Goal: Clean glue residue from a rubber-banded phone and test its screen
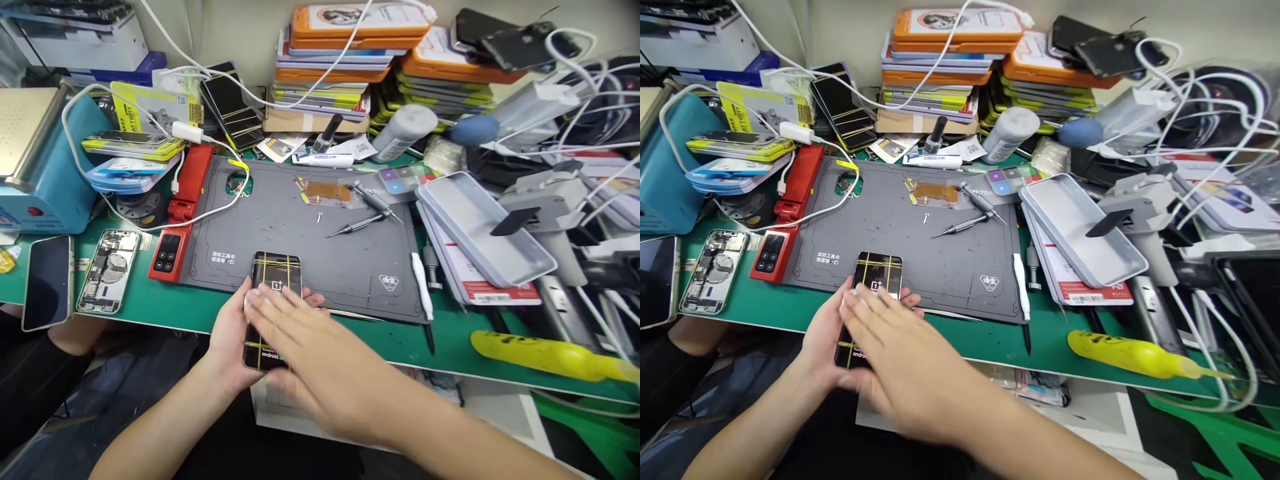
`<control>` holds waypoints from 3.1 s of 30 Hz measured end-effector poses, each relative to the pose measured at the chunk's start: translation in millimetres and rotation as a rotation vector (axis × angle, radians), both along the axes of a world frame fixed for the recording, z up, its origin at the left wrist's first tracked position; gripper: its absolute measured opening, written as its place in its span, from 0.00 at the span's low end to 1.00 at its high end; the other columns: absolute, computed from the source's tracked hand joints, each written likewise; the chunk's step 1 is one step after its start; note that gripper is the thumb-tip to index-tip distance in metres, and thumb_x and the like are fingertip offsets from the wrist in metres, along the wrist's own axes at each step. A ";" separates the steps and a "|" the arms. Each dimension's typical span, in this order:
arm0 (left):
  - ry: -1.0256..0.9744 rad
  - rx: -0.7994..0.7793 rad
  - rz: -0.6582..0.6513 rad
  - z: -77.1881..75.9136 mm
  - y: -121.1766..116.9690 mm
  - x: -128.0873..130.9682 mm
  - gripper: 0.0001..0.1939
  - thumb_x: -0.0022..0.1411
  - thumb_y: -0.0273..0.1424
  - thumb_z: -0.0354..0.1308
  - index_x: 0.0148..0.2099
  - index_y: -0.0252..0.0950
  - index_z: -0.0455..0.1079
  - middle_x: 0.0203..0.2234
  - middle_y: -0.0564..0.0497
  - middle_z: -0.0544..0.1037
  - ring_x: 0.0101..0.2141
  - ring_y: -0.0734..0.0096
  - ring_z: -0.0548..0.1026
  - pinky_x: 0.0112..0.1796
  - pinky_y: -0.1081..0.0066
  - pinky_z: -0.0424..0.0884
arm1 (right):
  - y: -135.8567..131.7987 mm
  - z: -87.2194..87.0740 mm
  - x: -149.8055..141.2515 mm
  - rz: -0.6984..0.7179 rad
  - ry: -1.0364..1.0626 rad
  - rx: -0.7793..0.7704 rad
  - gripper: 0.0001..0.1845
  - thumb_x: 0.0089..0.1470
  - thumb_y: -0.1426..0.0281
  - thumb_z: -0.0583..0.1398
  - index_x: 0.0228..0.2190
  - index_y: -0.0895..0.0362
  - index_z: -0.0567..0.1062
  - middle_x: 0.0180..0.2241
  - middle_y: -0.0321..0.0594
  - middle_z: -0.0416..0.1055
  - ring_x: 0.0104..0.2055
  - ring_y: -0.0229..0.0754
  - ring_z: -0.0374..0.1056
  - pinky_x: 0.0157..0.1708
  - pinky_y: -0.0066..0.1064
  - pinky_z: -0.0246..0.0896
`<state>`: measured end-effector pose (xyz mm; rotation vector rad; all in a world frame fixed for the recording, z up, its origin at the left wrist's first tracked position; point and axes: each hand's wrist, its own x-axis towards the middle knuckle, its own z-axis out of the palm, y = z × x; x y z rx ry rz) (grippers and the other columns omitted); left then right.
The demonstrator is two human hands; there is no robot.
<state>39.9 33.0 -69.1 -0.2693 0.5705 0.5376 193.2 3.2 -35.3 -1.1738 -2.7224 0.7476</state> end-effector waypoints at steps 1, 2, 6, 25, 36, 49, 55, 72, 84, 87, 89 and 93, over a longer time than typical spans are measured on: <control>-0.020 -0.004 -0.029 -1.3 0.1 -1.0 0.40 0.71 0.55 0.47 0.68 0.25 0.65 0.60 0.36 0.77 0.59 0.53 0.77 0.65 0.55 0.67 | -6.7 3.7 0.9 0.049 0.022 -0.004 0.40 0.73 0.52 0.51 0.72 0.68 0.57 0.74 0.52 0.43 0.77 0.57 0.43 0.74 0.52 0.48; -0.038 -0.003 -0.049 -2.6 0.1 -2.1 0.42 0.71 0.56 0.45 0.68 0.25 0.65 0.61 0.36 0.77 0.59 0.53 0.77 0.64 0.54 0.68 | -15.0 7.2 3.3 0.100 0.040 0.000 0.40 0.73 0.51 0.52 0.72 0.68 0.58 0.74 0.52 0.44 0.77 0.56 0.45 0.74 0.49 0.48; -0.075 0.020 -0.046 -6.1 -0.3 -3.8 0.42 0.71 0.56 0.42 0.69 0.24 0.64 0.63 0.35 0.75 0.58 0.53 0.78 0.61 0.56 0.69 | -47.0 10.4 25.1 0.182 0.013 0.105 0.41 0.68 0.57 0.60 0.73 0.64 0.57 0.74 0.49 0.44 0.77 0.51 0.47 0.75 0.42 0.46; -0.084 -0.075 0.050 3.1 -1.8 3.6 0.42 0.72 0.55 0.42 0.69 0.23 0.63 0.45 0.41 0.82 0.43 0.64 0.81 0.58 0.59 0.70 | -56.9 3.7 6.8 0.132 0.032 0.146 0.41 0.70 0.55 0.57 0.72 0.66 0.57 0.75 0.51 0.45 0.78 0.52 0.43 0.73 0.42 0.55; 0.015 -0.054 0.074 7.0 -5.3 8.7 0.39 0.71 0.55 0.44 0.62 0.24 0.71 0.45 0.41 0.81 0.42 0.67 0.78 0.52 0.62 0.74 | -63.0 -4.9 17.5 0.095 -0.007 0.266 0.34 0.68 0.63 0.56 0.70 0.66 0.63 0.74 0.48 0.50 0.79 0.52 0.40 0.78 0.43 0.28; 0.020 -0.013 0.064 4.7 -6.2 7.4 0.39 0.72 0.55 0.42 0.61 0.25 0.72 0.46 0.39 0.82 0.44 0.64 0.79 0.57 0.60 0.72 | -58.7 -6.5 32.2 0.125 0.003 0.204 0.34 0.70 0.62 0.55 0.70 0.66 0.61 0.74 0.47 0.52 0.80 0.52 0.32 0.77 0.44 0.21; 0.036 0.003 0.035 5.3 -2.7 6.4 0.39 0.73 0.55 0.39 0.57 0.24 0.74 0.46 0.39 0.81 0.43 0.66 0.80 0.51 0.67 0.75 | -49.4 -11.3 28.3 0.060 0.001 0.201 0.32 0.73 0.66 0.51 0.72 0.66 0.57 0.75 0.47 0.49 0.80 0.52 0.33 0.77 0.45 0.23; -0.061 -0.005 0.016 -5.7 -4.5 0.1 0.37 0.72 0.54 0.43 0.60 0.29 0.74 0.52 0.37 0.81 0.58 0.56 0.78 0.66 0.60 0.67 | -22.1 -4.6 25.7 0.138 -0.051 0.228 0.34 0.74 0.58 0.49 0.70 0.69 0.61 0.73 0.54 0.53 0.76 0.58 0.50 0.72 0.53 0.54; -0.077 -0.076 0.029 -7.2 -3.4 -4.3 0.33 0.72 0.53 0.45 0.55 0.30 0.77 0.46 0.41 0.84 0.55 0.58 0.80 0.62 0.64 0.70 | 32.2 -12.3 19.2 0.170 -0.030 0.159 0.34 0.75 0.60 0.48 0.70 0.71 0.59 0.73 0.57 0.51 0.76 0.59 0.47 0.70 0.58 0.58; -0.107 -0.101 0.039 -7.8 -2.4 -4.8 0.31 0.71 0.52 0.49 0.52 0.29 0.77 0.44 0.41 0.84 0.53 0.60 0.81 0.59 0.66 0.71 | 20.5 -5.5 21.0 0.208 0.017 0.130 0.32 0.74 0.62 0.49 0.71 0.69 0.58 0.74 0.55 0.50 0.77 0.54 0.46 0.71 0.53 0.58; -0.111 -0.125 0.045 -8.1 -1.2 -5.4 0.29 0.72 0.51 0.49 0.50 0.32 0.78 0.41 0.44 0.84 0.51 0.62 0.81 0.58 0.67 0.71 | 21.6 -3.4 22.8 0.144 0.080 0.160 0.30 0.74 0.67 0.50 0.70 0.68 0.58 0.74 0.55 0.51 0.77 0.50 0.45 0.74 0.50 0.53; -0.150 -0.103 0.041 -7.7 0.9 -4.5 0.30 0.73 0.52 0.45 0.50 0.34 0.78 0.39 0.44 0.84 0.49 0.60 0.81 0.60 0.61 0.71 | 40.2 -3.7 23.4 -0.143 0.238 0.248 0.22 0.71 0.79 0.53 0.63 0.61 0.69 0.68 0.48 0.66 0.71 0.36 0.61 0.70 0.31 0.60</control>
